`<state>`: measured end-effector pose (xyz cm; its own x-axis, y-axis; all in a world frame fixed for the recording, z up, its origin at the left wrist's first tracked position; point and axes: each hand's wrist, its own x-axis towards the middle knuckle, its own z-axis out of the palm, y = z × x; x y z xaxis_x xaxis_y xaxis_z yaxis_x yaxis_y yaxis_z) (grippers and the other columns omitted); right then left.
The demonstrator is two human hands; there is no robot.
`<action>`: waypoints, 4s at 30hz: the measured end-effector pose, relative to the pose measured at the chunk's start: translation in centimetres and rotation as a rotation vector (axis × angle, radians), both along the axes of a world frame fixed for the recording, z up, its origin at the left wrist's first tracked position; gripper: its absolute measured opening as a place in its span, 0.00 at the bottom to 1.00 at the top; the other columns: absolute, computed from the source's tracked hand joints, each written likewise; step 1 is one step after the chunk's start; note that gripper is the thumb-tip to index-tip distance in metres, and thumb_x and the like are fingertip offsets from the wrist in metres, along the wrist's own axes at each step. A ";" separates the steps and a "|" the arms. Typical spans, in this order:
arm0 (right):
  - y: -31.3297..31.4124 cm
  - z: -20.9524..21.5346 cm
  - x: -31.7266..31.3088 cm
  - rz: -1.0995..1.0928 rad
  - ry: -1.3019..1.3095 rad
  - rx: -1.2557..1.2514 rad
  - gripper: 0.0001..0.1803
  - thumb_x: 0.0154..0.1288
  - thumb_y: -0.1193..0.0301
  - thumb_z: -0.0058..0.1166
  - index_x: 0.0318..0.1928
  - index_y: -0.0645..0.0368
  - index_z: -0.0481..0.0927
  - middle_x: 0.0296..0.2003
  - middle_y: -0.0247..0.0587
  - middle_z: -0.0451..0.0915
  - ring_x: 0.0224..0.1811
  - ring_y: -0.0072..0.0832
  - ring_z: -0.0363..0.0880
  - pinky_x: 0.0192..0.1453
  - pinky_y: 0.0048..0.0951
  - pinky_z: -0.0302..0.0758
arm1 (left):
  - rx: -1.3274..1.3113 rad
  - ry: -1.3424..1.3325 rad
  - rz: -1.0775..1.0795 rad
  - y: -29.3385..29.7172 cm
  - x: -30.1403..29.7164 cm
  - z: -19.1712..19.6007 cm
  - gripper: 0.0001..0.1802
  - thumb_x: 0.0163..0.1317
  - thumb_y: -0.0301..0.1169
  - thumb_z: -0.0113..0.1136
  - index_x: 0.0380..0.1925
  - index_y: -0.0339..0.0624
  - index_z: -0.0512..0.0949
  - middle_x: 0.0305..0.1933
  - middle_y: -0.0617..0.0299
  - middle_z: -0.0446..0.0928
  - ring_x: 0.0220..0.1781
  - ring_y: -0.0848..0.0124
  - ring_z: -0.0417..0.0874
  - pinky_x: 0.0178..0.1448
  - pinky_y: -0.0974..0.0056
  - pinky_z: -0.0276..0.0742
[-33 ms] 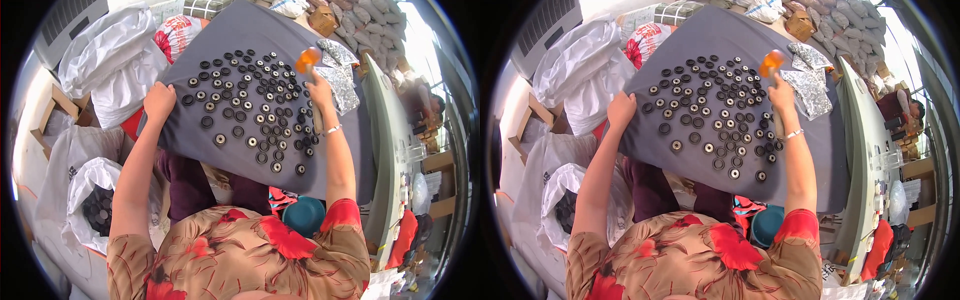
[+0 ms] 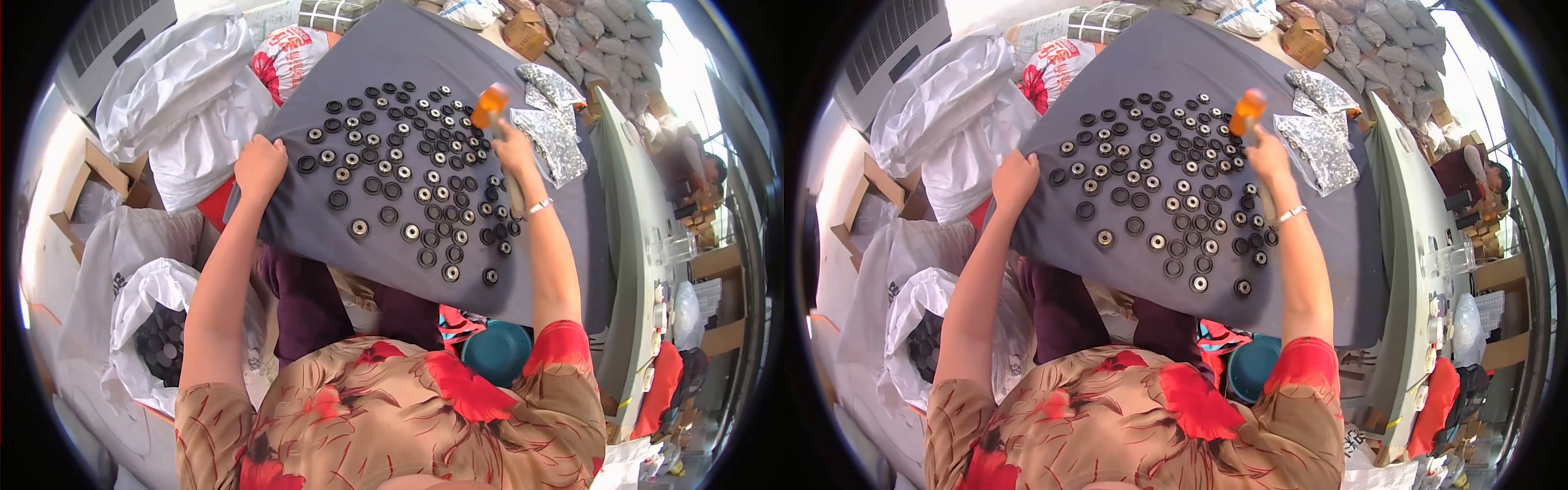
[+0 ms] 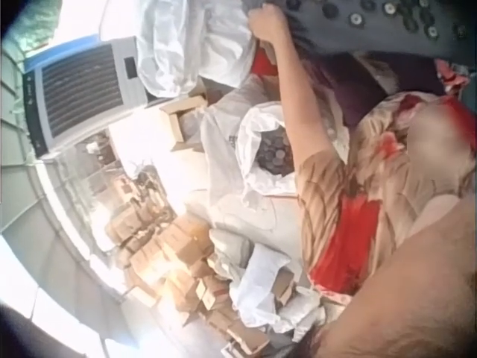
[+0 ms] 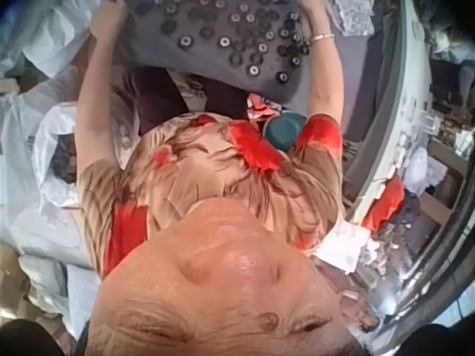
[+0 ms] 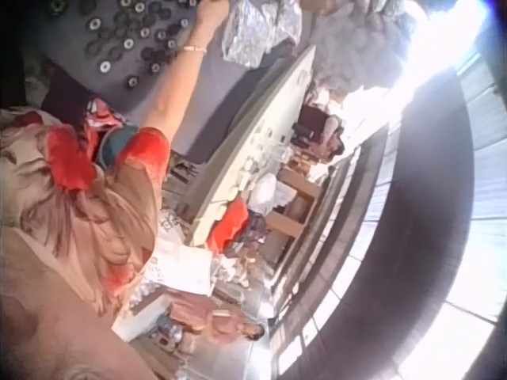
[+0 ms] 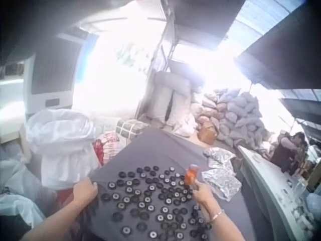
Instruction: The person assembles small plastic rings with metal inserts by hand, using a mallet to tap the inserts into place on a padded workbench.
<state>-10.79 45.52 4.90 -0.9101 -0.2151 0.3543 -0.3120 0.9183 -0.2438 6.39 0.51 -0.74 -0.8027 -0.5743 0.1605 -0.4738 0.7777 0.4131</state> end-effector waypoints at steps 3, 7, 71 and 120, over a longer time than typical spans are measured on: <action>-0.1 1.2 -0.6 -0.060 -0.116 -0.084 0.33 0.53 0.71 0.57 0.63 0.58 0.73 0.45 0.56 0.82 0.43 0.39 0.83 0.50 0.35 0.77 | -0.004 0.008 -0.003 0.3 -1.3 0.2 0.24 0.65 0.46 0.50 0.40 0.31 0.77 0.42 0.40 0.80 0.47 0.44 0.82 0.52 0.47 0.76; 2.2 3.5 4.4 0.006 -0.035 -0.391 0.33 0.55 0.72 0.58 0.64 0.64 0.70 0.40 0.51 0.84 0.36 0.29 0.83 0.44 0.30 0.79 | 0.008 -0.019 -0.005 0.0 -0.9 0.7 0.26 0.65 0.48 0.48 0.38 0.31 0.79 0.43 0.37 0.80 0.48 0.43 0.82 0.53 0.46 0.76; 1.3 2.7 39.0 0.215 -0.301 -0.082 0.40 0.60 0.73 0.55 0.73 0.49 0.57 0.28 0.52 0.73 0.26 0.49 0.75 0.32 0.45 0.71 | -0.248 -0.091 -0.257 -6.5 -5.0 -5.7 0.34 0.70 0.53 0.40 0.40 0.26 0.78 0.44 0.34 0.79 0.48 0.38 0.79 0.52 0.42 0.73; 3.7 -1.3 29.2 -0.167 0.209 -0.173 0.21 0.61 0.72 0.60 0.55 0.63 0.76 0.46 0.50 0.75 0.42 0.43 0.79 0.45 0.38 0.77 | 0.013 0.446 -0.188 -2.0 6.0 -0.1 0.25 0.57 0.37 0.58 0.54 0.36 0.77 0.54 0.45 0.78 0.57 0.49 0.77 0.63 0.52 0.70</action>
<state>18.45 49.21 3.57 -0.8316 0.0107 0.5553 -0.2204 0.9114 -0.3476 12.38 -1.47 -0.83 -0.7475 -0.4300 0.5062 -0.1000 0.8263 0.5543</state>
